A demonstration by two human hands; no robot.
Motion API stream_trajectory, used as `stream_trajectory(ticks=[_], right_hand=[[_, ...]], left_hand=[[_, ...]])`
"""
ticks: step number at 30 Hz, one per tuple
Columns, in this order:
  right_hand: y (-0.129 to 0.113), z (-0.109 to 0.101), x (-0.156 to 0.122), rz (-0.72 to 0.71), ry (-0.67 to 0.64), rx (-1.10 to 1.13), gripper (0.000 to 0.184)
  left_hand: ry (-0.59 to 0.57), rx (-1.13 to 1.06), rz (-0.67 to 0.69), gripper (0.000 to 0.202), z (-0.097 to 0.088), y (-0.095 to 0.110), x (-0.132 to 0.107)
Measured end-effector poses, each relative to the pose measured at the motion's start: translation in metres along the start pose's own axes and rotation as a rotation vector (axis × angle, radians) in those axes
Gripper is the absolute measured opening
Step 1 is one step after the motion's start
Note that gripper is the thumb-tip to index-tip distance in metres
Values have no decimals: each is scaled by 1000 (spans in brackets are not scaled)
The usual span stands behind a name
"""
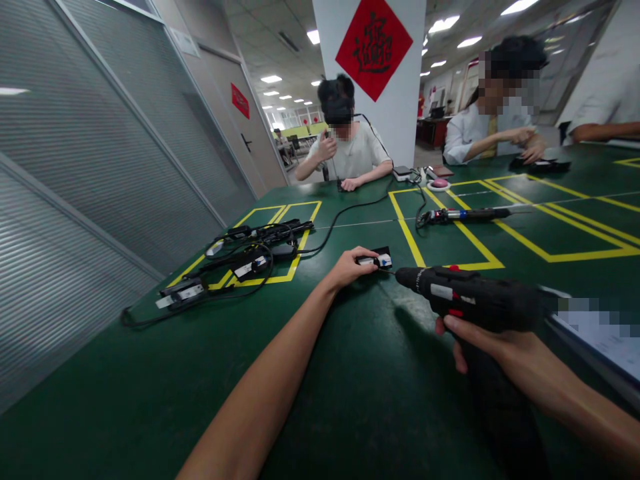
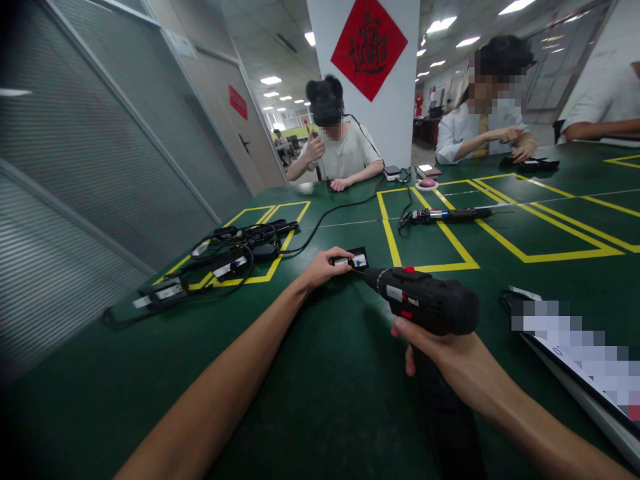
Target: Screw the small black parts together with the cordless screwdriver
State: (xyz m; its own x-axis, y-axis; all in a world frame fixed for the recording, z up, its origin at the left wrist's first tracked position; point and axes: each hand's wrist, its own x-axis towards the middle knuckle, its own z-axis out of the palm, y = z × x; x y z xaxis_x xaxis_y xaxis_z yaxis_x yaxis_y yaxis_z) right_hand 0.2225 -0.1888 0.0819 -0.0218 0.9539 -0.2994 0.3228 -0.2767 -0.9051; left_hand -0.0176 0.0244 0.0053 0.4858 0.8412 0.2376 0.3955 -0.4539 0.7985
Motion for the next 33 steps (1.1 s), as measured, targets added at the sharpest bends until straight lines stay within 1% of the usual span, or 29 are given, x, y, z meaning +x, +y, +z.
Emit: stream_trajectory(ticks=[4,8,12,19,22,26,33], right_hand=[[3,-1,1,0,-8,14,32],[5,-2,1,3,-23,24,34],[4,-2,1,3,-25,-4,34],[3,-2,1,5,-15,28,32],[4,-2,0,-5,-8,29,33],[5,-3,1,-8,-3,3,37],[1,-4,0,19,-22,0,34]], left_hand=[[0,5,-8,37,0,1,-1],[4,-1,-12,37,0,2,-1],[10,-13,-13,36,1,3,-1],[8,26,-34,35,1,6,-1],[4,27,-35,36,1,5,-1],[2,1,0,36,0,1,0],[1,-7,2,36,1,0,-1]])
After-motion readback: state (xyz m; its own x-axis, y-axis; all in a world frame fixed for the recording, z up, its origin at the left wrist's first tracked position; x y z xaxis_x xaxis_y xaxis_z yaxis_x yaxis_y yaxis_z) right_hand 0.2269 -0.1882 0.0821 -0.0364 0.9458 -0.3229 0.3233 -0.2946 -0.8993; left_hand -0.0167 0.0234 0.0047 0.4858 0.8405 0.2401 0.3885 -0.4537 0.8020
